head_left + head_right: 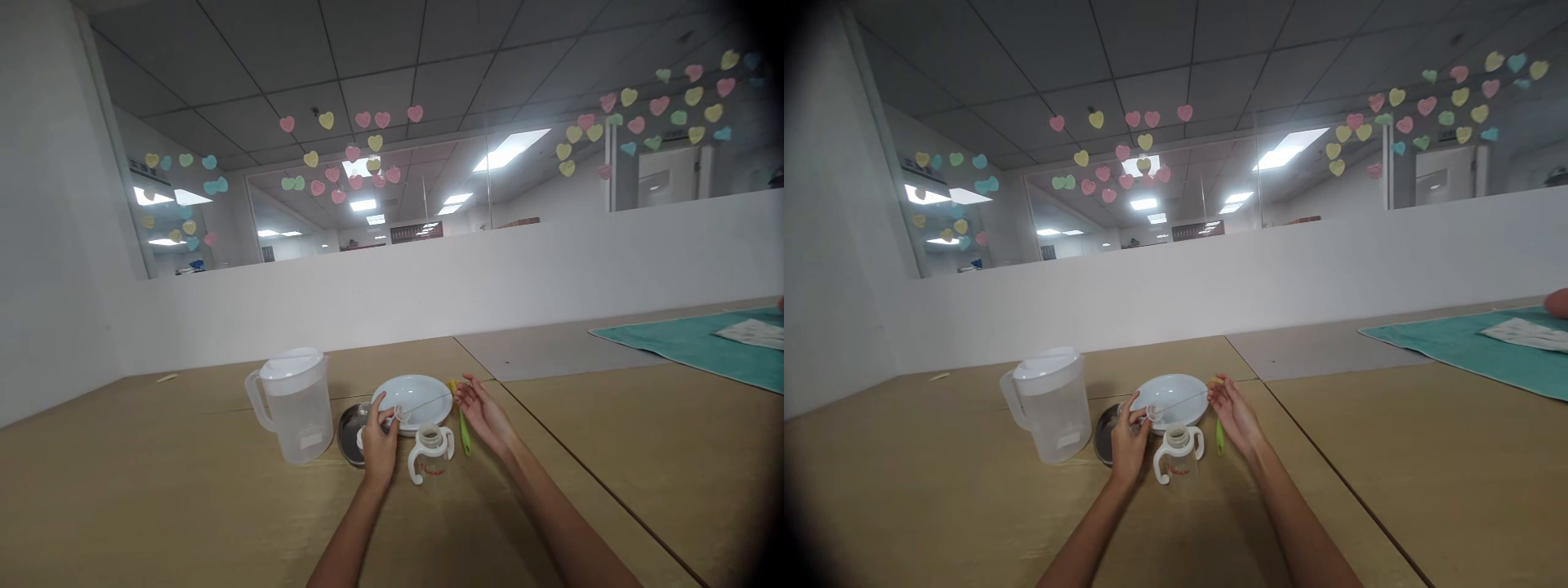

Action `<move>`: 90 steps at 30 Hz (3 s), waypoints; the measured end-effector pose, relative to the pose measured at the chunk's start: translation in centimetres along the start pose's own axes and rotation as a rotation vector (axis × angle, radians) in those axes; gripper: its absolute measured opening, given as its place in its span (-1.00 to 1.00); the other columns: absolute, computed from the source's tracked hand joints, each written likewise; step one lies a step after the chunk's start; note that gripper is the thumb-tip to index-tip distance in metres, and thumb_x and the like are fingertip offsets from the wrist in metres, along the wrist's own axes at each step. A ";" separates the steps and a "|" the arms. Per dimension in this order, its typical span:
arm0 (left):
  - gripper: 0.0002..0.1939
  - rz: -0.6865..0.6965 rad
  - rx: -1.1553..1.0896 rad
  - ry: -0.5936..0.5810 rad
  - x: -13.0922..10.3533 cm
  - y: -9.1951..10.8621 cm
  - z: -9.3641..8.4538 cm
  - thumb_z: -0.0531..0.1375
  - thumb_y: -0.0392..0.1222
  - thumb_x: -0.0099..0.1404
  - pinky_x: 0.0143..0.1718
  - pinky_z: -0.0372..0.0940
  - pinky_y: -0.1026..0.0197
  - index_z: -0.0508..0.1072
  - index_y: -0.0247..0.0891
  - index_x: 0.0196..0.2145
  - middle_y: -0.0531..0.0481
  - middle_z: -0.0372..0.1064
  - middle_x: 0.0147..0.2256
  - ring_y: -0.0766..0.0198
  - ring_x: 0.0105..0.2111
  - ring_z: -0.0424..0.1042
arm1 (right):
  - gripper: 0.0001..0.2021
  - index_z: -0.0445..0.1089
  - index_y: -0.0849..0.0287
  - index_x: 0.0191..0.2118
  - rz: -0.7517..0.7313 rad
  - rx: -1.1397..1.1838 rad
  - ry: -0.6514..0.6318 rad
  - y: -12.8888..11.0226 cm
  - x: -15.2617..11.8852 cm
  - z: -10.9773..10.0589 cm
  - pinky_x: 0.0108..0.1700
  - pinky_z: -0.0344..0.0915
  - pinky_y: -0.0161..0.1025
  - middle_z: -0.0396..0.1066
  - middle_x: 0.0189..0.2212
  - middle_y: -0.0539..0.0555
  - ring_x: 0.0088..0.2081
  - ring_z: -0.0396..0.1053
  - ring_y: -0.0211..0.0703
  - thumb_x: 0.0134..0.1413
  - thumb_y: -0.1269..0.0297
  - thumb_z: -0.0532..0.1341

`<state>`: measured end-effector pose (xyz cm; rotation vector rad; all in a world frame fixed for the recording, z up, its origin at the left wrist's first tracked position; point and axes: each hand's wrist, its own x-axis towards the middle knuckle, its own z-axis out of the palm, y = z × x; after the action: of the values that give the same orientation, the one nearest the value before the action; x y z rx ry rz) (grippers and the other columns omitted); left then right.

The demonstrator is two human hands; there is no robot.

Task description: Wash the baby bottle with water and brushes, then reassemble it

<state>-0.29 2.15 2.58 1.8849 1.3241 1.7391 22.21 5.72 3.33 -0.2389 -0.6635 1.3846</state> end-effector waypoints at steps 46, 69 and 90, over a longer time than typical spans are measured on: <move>-0.60 0.240 0.491 -0.014 0.0 -1.0 -0.9 0.10 -0.17 0.33 -0.11 0.12 0.08 0.28 -0.20 0.11 0.03 0.46 -0.21 0.14 -0.18 0.33 | -0.64 0.47 0.17 -0.20 -0.033 -0.179 -0.115 -0.8 -1.0 1.5 -0.05 0.32 -0.29 0.43 -0.29 0.10 -0.23 0.38 -0.23 -0.14 0.09 0.39; -0.55 -0.012 0.023 -0.059 0.0 -0.1 -0.1 0.08 -0.17 0.28 -0.06 0.22 0.16 0.25 -0.26 0.12 -0.09 0.45 -0.15 0.20 -0.07 0.41 | -0.60 0.52 0.23 -0.29 0.031 -0.502 -0.294 -0.4 -3.3 4.6 0.06 0.25 -0.17 0.43 -0.20 0.19 -0.16 0.40 -0.12 -0.12 -0.03 0.34; -0.52 0.027 -0.223 -0.108 -1.0 2.2 1.1 0.11 -0.09 0.28 -0.03 0.26 0.19 0.22 -0.29 0.11 -0.14 0.45 -0.15 0.22 -0.09 0.43 | -0.72 0.51 0.04 -0.13 -0.281 -1.093 -0.637 2.0 -4.7 6.0 0.09 0.15 -0.02 0.42 -0.11 0.16 -0.03 0.33 -0.01 0.17 0.10 0.13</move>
<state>1.79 0.68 3.19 1.8492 1.0255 1.6932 17.04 0.32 5.71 -0.5408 -1.8865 0.6860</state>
